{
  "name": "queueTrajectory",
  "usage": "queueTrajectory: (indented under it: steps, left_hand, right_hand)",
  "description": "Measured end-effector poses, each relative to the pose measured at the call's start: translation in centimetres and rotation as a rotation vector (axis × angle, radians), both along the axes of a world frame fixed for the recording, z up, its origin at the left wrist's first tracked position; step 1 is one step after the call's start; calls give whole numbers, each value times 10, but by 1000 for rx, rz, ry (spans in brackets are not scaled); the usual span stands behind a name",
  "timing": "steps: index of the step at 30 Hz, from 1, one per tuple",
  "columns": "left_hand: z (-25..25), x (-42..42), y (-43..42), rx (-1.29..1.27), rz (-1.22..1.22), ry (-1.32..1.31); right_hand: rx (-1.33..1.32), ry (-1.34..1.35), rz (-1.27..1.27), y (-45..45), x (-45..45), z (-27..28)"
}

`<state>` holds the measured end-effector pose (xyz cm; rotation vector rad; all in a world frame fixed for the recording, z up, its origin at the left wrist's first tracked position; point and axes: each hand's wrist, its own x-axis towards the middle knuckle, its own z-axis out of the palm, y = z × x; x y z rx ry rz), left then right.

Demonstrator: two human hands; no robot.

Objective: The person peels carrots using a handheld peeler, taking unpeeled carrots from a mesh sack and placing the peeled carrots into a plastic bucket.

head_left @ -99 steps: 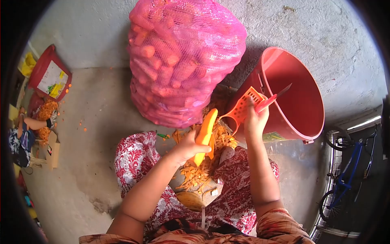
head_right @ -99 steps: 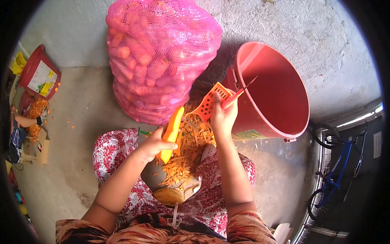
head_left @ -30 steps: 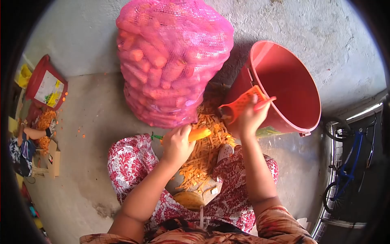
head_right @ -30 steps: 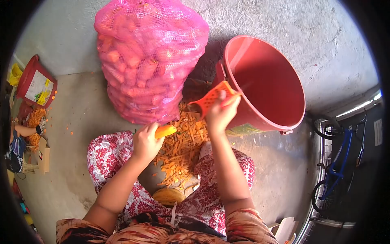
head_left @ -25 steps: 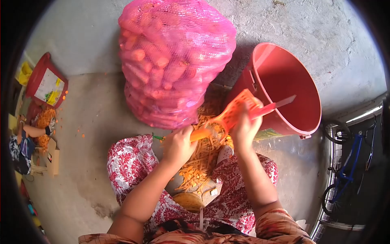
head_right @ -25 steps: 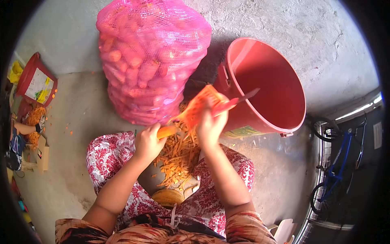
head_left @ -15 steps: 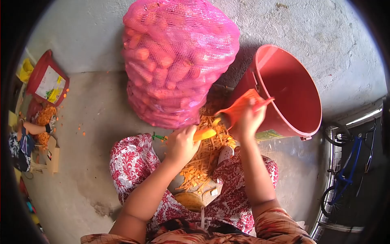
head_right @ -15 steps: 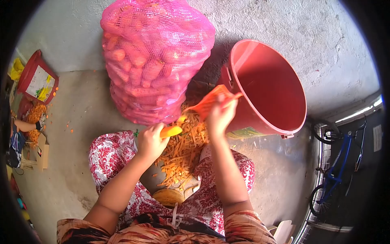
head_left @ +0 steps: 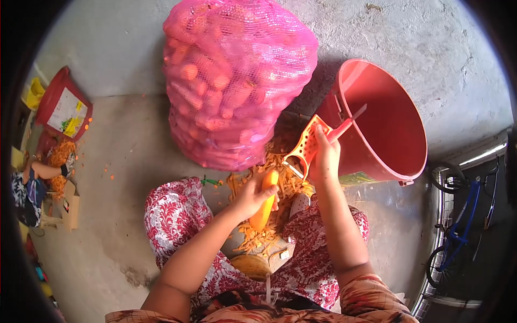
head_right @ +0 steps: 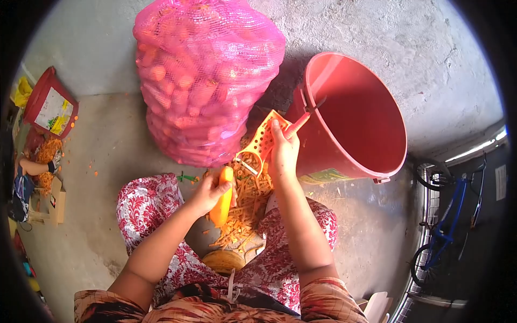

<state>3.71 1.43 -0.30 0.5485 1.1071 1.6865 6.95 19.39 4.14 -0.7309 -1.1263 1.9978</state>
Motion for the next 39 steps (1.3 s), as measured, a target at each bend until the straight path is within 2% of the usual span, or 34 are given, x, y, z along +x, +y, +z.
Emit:
queueTrajectory:
  steps: [2,6,9,12,14,16,18,20,22,25,28,30,31,32,33,35,38,39]
  left_hand:
    - [6,-3,1,4,-75,-117]
    - [5,1,-2,46,-134,-118]
    - [5,0,-2,-68,-184,139]
    - [7,1,-2,-74,-172,-72]
    - [13,1,-5,-69,-232,-27]
    - [13,0,-8,-82,-306,24]
    - [11,-2,-11,-116,-392,86]
    - [24,0,-14,-149,-439,121]
    - [26,5,-19,-143,-501,75]
    - [23,-1,-17,-155,-514,45]
    - [16,-4,-14,-76,-537,46]
    - [20,-4,-16,-42,-584,96]
    - [30,-2,-18,-39,-624,132]
    - [34,0,-19,-34,-664,168]
    - [28,5,-20,-17,-686,40]
    - [25,3,-17,-68,-580,62]
    - [16,-4,-13,-79,-359,-12]
    - [15,-7,-13,-94,-364,-84]
  right_hand:
    - [-47,18,45,0,-3,1]
    - [-6,-25,55,-10,-6,10]
    - [162,-109,119,-29,-7,17]
    - [389,-119,184,-46,-5,23]
    - [447,-97,184,-48,-8,16]
    - [312,-141,254,-50,-6,21]
    - [189,-172,221,-39,-8,22]
    - [281,-227,58,-2,-10,4]
    - [171,-76,-65,20,-16,4]
    - [205,-192,94,-4,-3,23]
    - [366,-208,266,-47,2,25]
    - [411,-221,290,-51,-2,14]
    - [253,-269,246,-39,-6,15]
    - [226,-281,171,-19,-8,12]
    - [176,-208,92,0,-12,3]
    - [86,-112,24,8,-14,8]
    - [240,-178,106,-14,-4,12]
    - [295,-194,75,-22,-3,12]
